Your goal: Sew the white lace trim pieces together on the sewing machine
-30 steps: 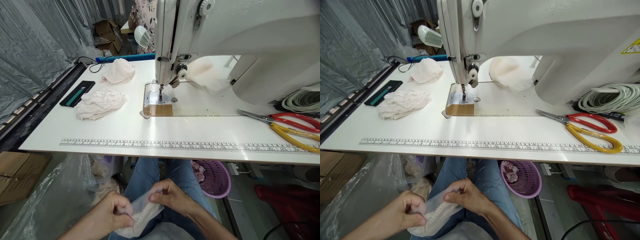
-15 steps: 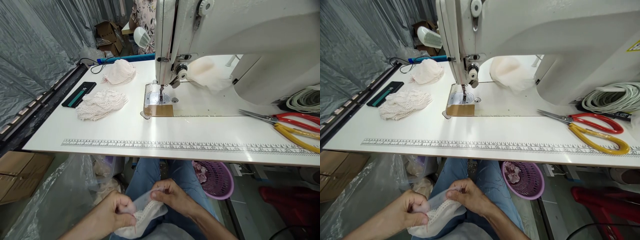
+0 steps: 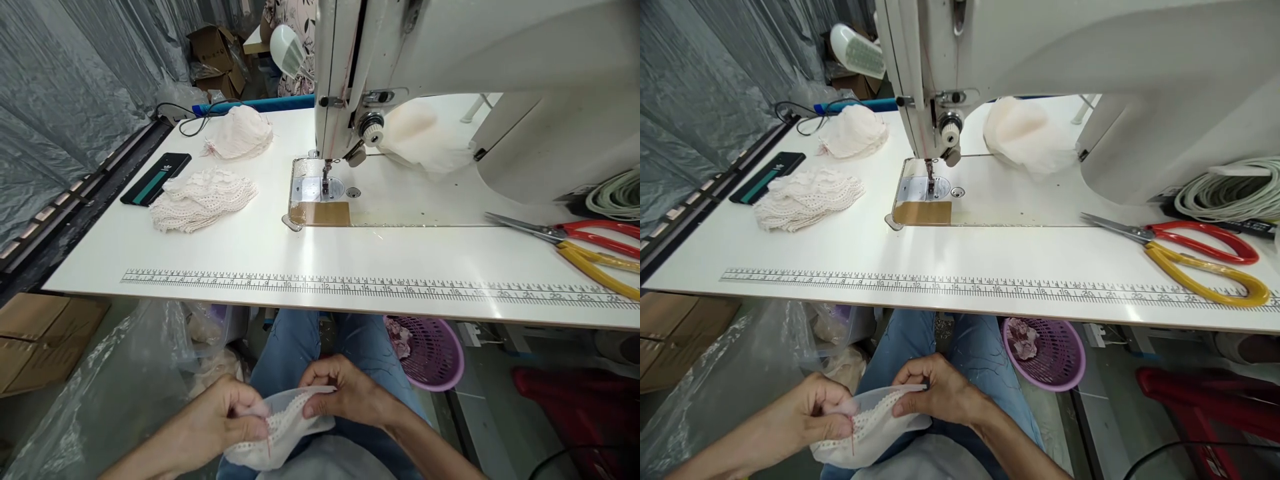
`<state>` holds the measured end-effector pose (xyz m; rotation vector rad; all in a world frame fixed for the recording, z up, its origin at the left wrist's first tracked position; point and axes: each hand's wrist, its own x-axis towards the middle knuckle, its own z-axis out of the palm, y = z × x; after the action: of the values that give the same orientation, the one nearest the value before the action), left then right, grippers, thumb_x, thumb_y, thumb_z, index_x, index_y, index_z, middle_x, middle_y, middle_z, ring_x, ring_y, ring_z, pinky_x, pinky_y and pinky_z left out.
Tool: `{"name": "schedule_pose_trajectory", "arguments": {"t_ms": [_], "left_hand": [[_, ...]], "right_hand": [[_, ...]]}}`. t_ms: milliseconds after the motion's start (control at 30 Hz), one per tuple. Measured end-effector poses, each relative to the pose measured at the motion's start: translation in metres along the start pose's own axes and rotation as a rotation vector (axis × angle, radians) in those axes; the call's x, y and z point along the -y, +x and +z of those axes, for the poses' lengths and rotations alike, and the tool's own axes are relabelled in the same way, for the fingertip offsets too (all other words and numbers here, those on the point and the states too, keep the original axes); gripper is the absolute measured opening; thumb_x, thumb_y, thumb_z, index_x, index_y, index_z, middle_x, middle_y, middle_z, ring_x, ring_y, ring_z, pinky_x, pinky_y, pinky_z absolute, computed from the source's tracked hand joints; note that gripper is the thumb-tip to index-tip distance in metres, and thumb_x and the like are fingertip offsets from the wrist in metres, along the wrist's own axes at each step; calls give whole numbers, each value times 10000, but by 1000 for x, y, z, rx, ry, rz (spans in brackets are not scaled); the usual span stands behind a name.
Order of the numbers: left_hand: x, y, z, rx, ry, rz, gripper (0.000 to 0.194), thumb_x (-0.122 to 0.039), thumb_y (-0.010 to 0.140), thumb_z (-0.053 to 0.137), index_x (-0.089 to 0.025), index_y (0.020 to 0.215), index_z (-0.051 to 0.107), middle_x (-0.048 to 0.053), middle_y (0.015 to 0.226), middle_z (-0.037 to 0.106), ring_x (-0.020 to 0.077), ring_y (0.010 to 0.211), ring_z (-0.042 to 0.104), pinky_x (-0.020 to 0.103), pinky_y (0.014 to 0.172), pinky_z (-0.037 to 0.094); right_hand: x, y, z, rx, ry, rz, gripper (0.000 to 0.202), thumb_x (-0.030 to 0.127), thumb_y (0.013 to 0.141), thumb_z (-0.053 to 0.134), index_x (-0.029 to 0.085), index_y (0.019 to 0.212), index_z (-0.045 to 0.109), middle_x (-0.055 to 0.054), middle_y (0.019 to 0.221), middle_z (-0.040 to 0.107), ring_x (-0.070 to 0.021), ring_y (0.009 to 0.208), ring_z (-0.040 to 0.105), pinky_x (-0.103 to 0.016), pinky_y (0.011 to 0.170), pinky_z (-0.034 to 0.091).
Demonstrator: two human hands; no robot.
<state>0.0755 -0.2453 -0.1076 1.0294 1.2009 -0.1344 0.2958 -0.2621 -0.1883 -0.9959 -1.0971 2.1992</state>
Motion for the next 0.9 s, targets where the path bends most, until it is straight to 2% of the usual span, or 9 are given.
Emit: {"name": "schedule_pose_trajectory", "arguments": {"t_ms": [200,333,500,633,700,800,867,900], "left_hand": [[2,-1,1,68,-125,16,263,-330,602,758,-123,590,597,-59,541,408,90,542,289,200,502,213],[5,0,2,66,-92,11,273,-364,623,762,-105,643,677,-46,529,473,82,523,314,182,494,228],[3,-4,2,115,-33,44,255,-394,681,729,-148,739,763,3,569,619,92,514,387,180,504,288],[-1,-5,1,134,5,39,217,-385,692,724,-177,734,770,-6,545,624,91,487,390,186,491,292],[-2,-3,0,134,-25,36,249,-411,678,739,-165,713,761,-17,519,597,88,482,382,186,484,286],[-1,1,-3,25,-155,46,338,-464,643,764,-132,682,721,-26,527,579,80,496,399,175,487,291],[-1,4,-5,-96,-290,70,372,-477,627,777,-121,685,688,-19,572,607,84,530,461,172,521,339],[-1,5,-6,-149,-380,81,377,-467,613,793,-118,690,675,-11,589,624,93,550,500,177,543,371]], "right_hand": [[4,-2,-1,43,74,63,369,363,521,832,99,733,687,15,633,588,-74,563,469,-178,519,348],[3,-4,-4,75,76,78,364,366,526,832,93,729,702,11,630,600,-75,564,486,-178,530,362],[2,-6,-13,189,58,86,365,427,576,792,119,763,733,-31,713,668,-115,637,577,-236,653,464],[-2,-1,-19,184,-33,62,416,491,555,780,120,738,733,-59,752,685,-164,681,622,-288,680,501],[-4,3,-20,108,-92,33,442,519,577,762,109,739,722,-68,741,680,-190,696,628,-310,674,509],[-4,2,-11,-151,-206,-69,445,526,781,596,111,918,680,-108,889,665,-235,860,611,-375,794,484],[-4,-3,2,-352,-390,-249,385,434,887,484,140,1111,593,-135,1112,603,-250,1050,541,-412,928,408],[-6,-5,11,-430,-558,-404,361,386,903,470,160,1174,548,-134,1187,568,-248,1104,510,-411,956,387]]}}
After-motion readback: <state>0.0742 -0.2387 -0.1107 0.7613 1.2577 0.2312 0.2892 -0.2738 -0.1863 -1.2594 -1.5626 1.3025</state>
